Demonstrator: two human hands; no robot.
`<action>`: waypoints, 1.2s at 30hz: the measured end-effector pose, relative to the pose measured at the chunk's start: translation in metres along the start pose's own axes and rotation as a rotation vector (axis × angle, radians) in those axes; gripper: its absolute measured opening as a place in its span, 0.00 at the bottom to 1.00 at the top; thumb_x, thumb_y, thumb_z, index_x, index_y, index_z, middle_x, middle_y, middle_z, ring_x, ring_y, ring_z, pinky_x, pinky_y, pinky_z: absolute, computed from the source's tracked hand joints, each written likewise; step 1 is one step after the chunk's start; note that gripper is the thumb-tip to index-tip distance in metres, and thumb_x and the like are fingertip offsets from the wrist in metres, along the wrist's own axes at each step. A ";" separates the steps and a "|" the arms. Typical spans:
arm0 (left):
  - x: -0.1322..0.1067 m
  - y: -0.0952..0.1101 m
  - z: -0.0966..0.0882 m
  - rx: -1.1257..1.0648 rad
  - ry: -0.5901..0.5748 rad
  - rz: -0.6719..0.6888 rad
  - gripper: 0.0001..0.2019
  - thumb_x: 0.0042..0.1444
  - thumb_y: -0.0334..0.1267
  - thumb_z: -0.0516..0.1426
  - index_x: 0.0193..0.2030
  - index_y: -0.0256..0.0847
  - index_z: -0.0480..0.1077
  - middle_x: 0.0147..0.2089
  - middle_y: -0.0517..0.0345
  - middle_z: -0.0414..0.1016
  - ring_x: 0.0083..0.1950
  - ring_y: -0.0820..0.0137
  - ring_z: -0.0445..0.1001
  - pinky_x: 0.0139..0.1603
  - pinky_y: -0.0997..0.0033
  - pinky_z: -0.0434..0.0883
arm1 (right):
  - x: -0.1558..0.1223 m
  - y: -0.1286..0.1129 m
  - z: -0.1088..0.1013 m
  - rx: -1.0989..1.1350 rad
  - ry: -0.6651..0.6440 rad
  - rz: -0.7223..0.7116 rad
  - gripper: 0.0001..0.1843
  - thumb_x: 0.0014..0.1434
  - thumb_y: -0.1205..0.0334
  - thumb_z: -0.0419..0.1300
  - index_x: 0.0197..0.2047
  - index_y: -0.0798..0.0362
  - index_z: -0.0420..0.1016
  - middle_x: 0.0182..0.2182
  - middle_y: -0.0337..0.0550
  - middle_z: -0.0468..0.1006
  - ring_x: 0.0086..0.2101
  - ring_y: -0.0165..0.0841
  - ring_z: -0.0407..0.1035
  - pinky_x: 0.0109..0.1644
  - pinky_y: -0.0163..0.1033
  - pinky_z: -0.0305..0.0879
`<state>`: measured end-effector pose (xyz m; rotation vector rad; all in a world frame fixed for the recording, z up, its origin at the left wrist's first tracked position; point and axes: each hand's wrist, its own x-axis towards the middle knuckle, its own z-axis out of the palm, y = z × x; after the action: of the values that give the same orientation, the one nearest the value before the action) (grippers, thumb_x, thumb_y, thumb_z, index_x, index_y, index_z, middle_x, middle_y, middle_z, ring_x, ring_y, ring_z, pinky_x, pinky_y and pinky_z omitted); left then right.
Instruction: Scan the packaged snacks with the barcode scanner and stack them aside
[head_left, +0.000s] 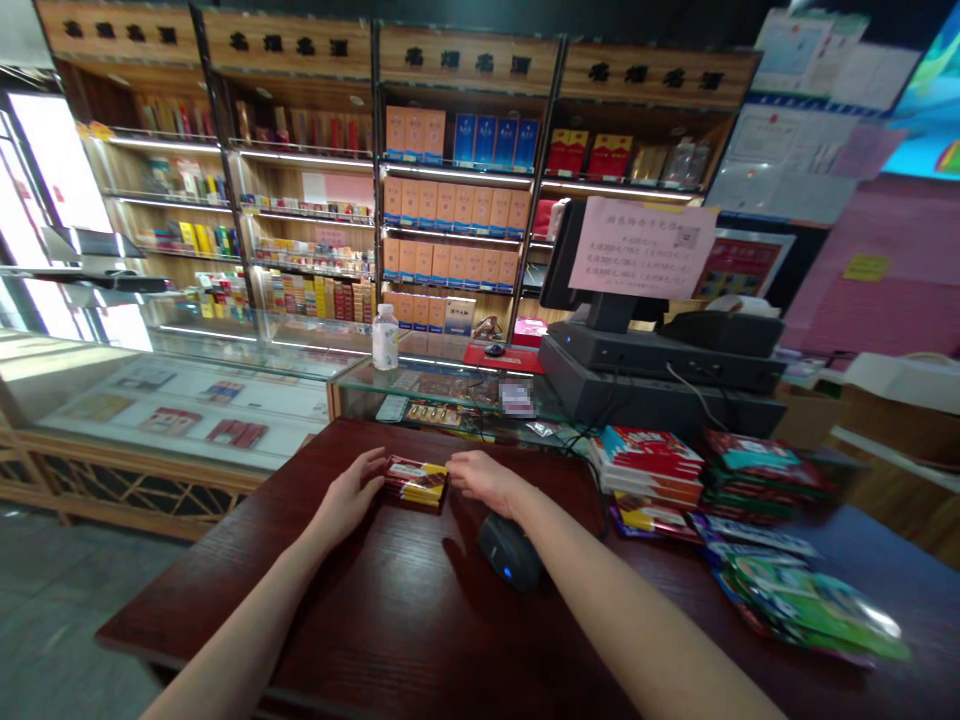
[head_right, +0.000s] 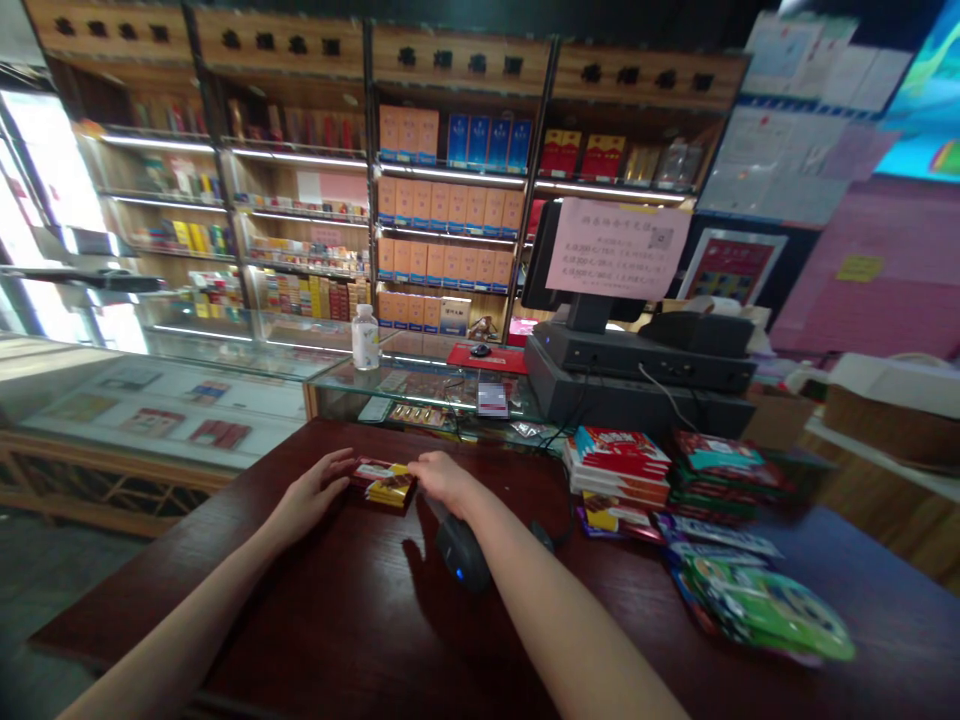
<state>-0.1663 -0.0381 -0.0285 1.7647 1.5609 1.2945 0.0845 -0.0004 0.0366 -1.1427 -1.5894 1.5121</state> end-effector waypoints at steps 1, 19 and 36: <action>0.000 0.002 -0.001 0.032 0.009 0.008 0.27 0.54 0.47 0.54 0.61 0.42 0.65 0.57 0.50 0.78 0.60 0.61 0.75 0.63 0.55 0.69 | 0.000 0.000 -0.002 -0.037 0.026 -0.021 0.05 0.51 0.62 0.66 0.32 0.51 0.75 0.35 0.44 0.80 0.43 0.41 0.73 0.52 0.46 0.63; 0.033 0.104 0.063 0.506 -0.130 0.317 0.17 0.60 0.43 0.51 0.54 0.48 0.73 0.55 0.55 0.79 0.59 0.59 0.74 0.67 0.47 0.60 | -0.072 0.034 -0.127 -0.663 0.386 -0.302 0.17 0.62 0.67 0.53 0.49 0.50 0.80 0.48 0.43 0.83 0.50 0.37 0.76 0.58 0.42 0.67; 0.048 0.205 0.209 0.640 -0.593 0.573 0.20 0.57 0.38 0.56 0.58 0.49 0.70 0.61 0.54 0.74 0.65 0.57 0.67 0.71 0.38 0.49 | -0.146 0.069 -0.258 -1.013 0.621 -0.047 0.19 0.60 0.66 0.57 0.54 0.51 0.77 0.51 0.47 0.80 0.52 0.41 0.72 0.57 0.44 0.64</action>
<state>0.1139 0.0049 0.0600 2.8059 1.2178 0.3523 0.3862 -0.0291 0.0144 -1.8302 -1.8812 0.1469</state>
